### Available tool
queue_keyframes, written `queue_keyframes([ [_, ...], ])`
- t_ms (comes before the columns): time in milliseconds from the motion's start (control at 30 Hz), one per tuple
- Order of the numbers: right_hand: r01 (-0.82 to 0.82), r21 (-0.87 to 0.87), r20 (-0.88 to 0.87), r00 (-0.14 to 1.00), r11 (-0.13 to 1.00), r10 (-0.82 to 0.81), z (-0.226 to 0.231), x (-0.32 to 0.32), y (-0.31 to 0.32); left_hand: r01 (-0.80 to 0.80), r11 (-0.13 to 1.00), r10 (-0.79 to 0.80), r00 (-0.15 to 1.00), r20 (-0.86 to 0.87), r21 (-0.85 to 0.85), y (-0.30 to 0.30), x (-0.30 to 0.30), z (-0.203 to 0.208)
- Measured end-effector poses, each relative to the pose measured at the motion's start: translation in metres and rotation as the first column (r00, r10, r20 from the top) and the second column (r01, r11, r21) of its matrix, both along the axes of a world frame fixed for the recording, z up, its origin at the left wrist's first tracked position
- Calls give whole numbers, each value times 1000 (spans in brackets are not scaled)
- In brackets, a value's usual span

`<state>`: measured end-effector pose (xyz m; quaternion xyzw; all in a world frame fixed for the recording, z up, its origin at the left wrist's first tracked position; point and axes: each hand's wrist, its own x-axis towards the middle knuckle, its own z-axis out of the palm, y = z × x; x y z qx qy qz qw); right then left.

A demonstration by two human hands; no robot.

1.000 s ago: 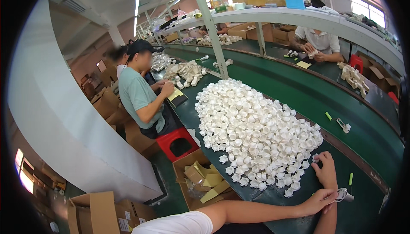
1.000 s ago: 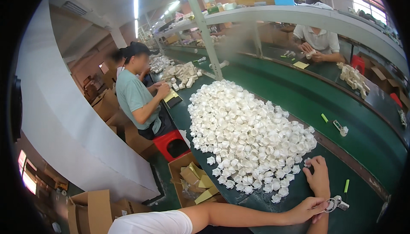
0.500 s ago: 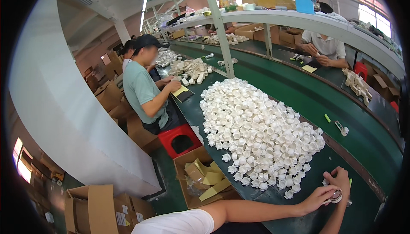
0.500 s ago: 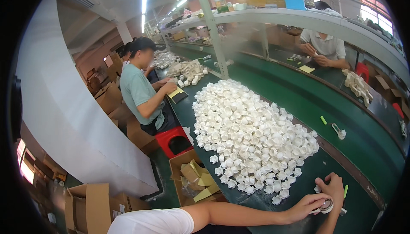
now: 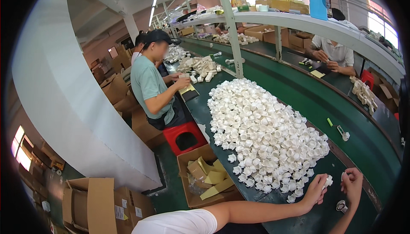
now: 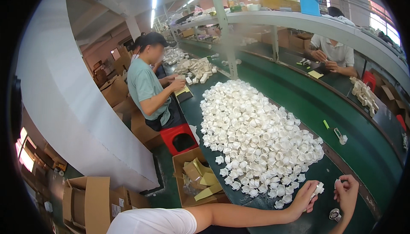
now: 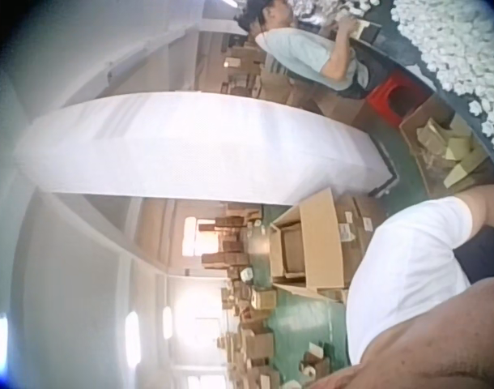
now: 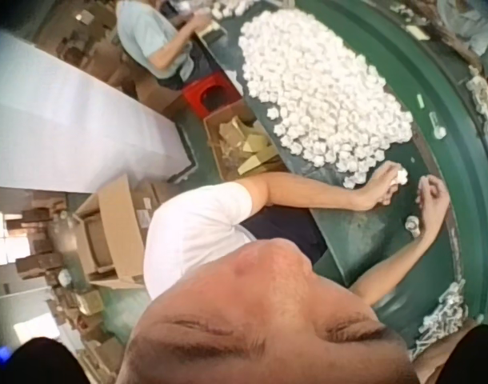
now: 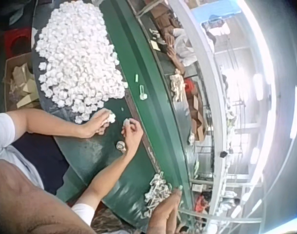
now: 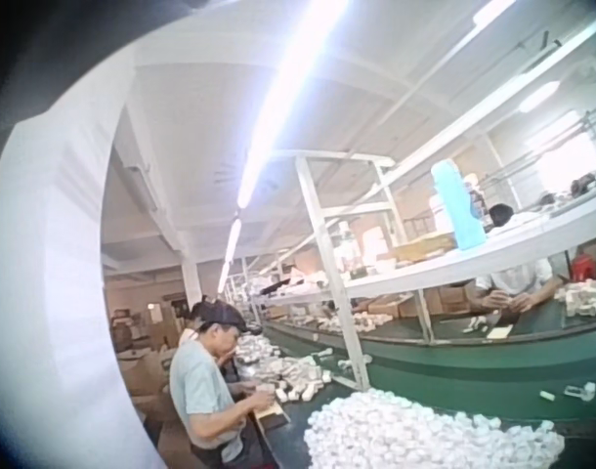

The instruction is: The person assembles handheld fan components on an assembly line by fitting white plastic caps and circular motor parts onto electronic fan casings by hand.

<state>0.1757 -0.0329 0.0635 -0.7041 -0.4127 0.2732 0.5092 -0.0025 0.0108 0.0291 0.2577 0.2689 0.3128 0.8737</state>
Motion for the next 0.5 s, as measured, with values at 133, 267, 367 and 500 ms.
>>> queue_keyframes([
  [133,-129,113,-163,976,985,147,12,-13,-4,-33,997,35,999,-17,74,4,-1,2],
  [267,-258,78,-174,948,963,268,9,-36,7,-68,993,61,996,67,101,8,5,-10],
  [367,-236,85,-113,963,968,245,6,-43,13,-108,985,107,994,20,133,13,7,-16],
  [500,-224,103,-21,974,969,228,16,-51,9,-158,967,169,985,-39,198,13,7,-16],
])
